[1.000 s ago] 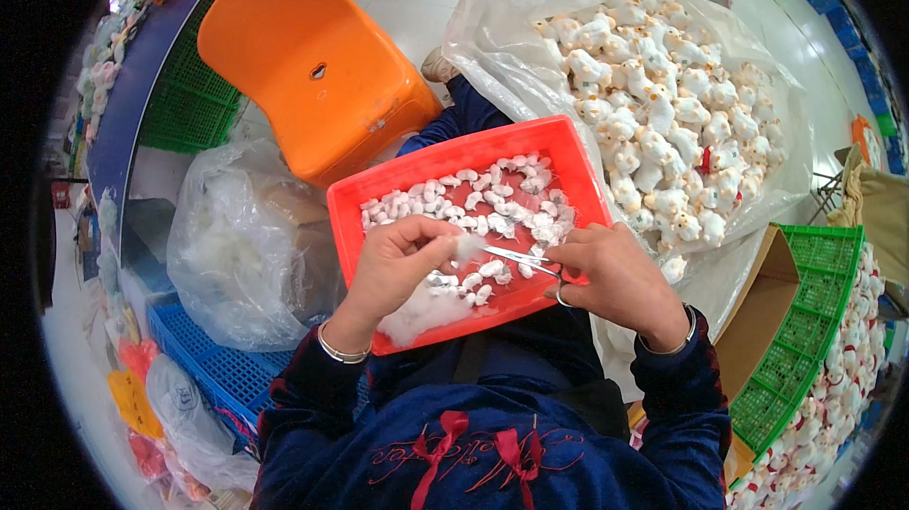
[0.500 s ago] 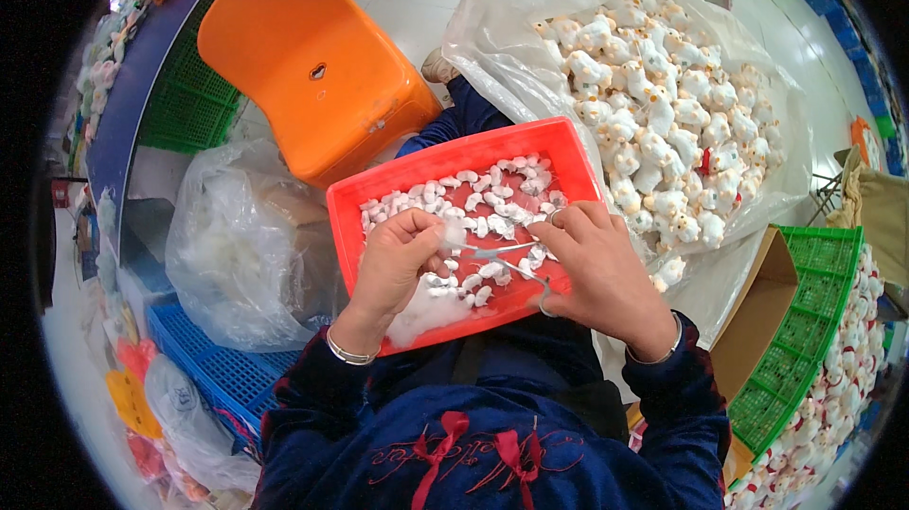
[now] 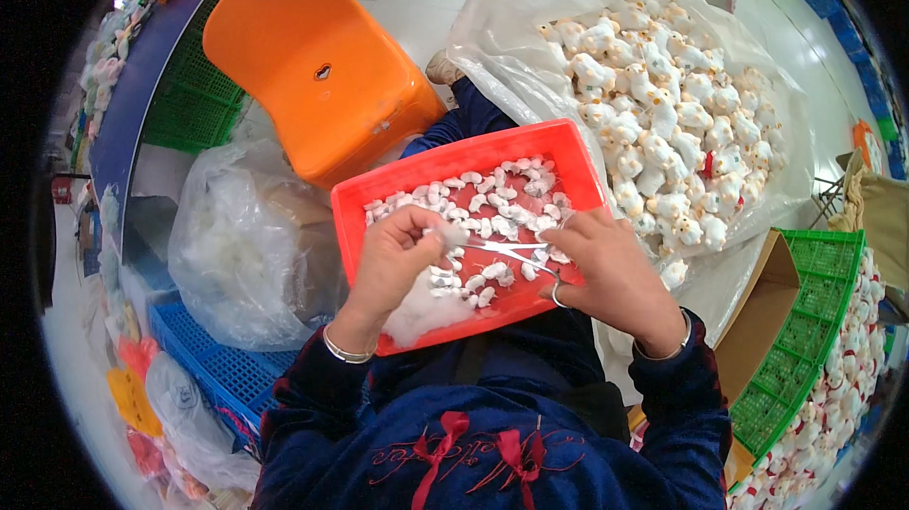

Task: The person sits on the floor and uses scissors to trim small white cotton pieces in a red tray. They repeatedly pick up pieces, snip them, and place the trimmed bits back into the tray.

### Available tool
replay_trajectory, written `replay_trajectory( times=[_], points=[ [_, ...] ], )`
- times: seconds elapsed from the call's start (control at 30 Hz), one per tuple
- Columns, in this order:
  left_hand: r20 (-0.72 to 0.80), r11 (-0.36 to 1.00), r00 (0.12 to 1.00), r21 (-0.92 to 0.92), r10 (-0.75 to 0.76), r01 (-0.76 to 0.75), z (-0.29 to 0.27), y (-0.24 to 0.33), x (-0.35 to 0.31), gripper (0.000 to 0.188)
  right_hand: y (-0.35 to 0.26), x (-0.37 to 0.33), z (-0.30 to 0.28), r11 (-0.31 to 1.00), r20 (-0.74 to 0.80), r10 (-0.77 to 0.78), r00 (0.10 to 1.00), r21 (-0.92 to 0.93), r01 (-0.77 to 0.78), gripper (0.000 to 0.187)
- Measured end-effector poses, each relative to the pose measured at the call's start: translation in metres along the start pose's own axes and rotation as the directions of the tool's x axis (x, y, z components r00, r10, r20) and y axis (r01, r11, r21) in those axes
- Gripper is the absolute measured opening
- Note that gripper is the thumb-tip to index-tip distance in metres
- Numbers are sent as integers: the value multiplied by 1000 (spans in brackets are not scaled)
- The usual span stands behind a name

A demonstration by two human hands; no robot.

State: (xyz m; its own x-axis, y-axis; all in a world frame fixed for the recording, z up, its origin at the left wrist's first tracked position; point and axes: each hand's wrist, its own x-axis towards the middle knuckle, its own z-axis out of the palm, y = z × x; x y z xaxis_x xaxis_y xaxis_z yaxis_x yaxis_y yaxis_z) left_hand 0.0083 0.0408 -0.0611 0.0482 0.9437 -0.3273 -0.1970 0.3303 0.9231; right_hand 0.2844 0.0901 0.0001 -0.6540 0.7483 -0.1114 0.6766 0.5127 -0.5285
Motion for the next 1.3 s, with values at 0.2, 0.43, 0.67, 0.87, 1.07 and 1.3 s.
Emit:
replay_trajectory(
  times=[0.2, 0.43, 0.67, 0.87, 1.07, 1.3],
  points=[
    [-40, 987, 997, 150, 69, -62, 8, -1, -5, 12, -11, 1, -2, 1000, -36, 8, 999, -21, -9, 54],
    [3, 998, 999, -55, 34, -34, 7, 0, -5, 14, -8, 4, -2, 998, 89, 29, 996, -55, -24, 37],
    [75, 997, 997, -69, -30, 35, 1, 5, -3, 8, -1, 6, 3, 999, 78, -49, 996, -10, 50, 50],
    [70, 889, 983, -422, -167, 181, -7, -2, -2, 5, 0, 3, 7, 999, -36, -48, 998, -15, 47, 79],
    [39, 886, 983, -428, -178, 177, 3, -1, -5, 5, 5, 7, 20, 998, -11, -56, 998, 20, 56, 64],
    [24, 928, 991, -348, -130, 130, 3, -4, -5, 7, -3, 4, 12, 998, -31, -41, 999, 50, 43, 55]
  ],
)
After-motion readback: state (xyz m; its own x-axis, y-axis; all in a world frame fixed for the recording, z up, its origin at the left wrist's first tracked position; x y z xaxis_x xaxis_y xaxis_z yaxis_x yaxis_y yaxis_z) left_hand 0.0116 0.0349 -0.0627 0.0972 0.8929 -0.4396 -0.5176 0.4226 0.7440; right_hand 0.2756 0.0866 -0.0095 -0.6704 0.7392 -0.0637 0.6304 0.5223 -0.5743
